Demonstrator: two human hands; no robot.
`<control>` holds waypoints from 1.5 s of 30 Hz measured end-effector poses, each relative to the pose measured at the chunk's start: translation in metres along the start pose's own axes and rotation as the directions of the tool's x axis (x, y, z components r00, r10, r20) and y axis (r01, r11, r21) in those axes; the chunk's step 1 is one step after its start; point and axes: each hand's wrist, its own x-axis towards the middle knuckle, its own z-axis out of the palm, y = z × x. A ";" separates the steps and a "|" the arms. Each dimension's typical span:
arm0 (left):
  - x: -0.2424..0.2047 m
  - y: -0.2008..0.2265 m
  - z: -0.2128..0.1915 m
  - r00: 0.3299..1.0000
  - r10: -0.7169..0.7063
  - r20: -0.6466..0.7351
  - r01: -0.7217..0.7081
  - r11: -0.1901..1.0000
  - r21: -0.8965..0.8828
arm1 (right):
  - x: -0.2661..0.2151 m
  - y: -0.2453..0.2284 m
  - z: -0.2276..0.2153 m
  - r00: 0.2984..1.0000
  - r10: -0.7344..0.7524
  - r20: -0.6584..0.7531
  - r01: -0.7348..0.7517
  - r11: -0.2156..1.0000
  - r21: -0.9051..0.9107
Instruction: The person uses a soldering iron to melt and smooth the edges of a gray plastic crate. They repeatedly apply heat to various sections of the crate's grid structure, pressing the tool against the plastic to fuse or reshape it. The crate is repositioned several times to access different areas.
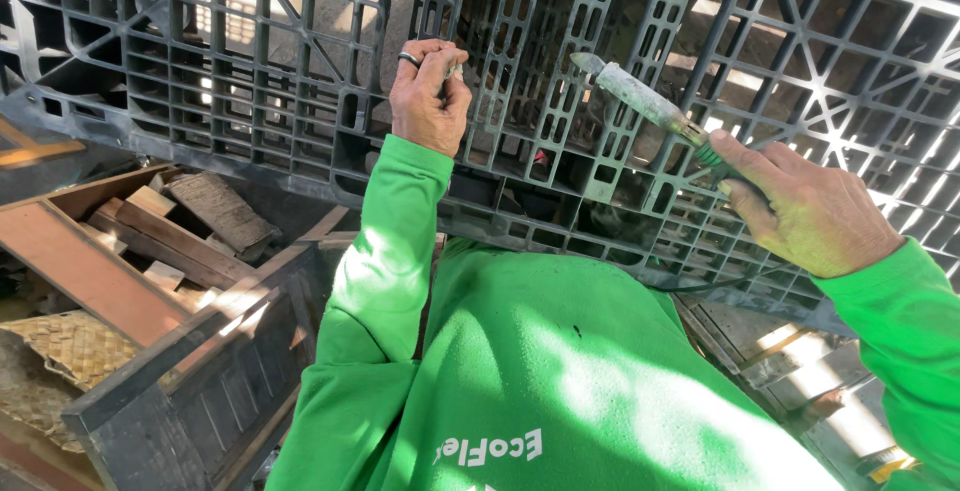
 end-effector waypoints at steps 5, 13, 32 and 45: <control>0.003 0.004 -0.002 0.997 0.066 -0.031 -0.066 0.998 0.023 | -0.002 0.003 0.007 0.986 -0.148 -0.077 0.163 0.952 0.259; 0.000 0.011 -0.001 1.000 -0.015 -0.019 0.016 0.999 0.030 | -0.014 0.008 0.013 0.995 -0.041 -0.093 0.061 0.973 0.225; -0.012 0.040 0.061 0.898 -0.370 0.239 0.436 0.669 -0.602 | -0.054 -0.073 0.116 0.886 0.300 0.355 -0.291 -0.236 0.927; -0.022 0.061 0.072 0.885 -0.296 0.359 0.284 0.955 0.085 | -0.032 -0.061 0.120 0.906 0.184 0.380 -0.236 -0.526 0.817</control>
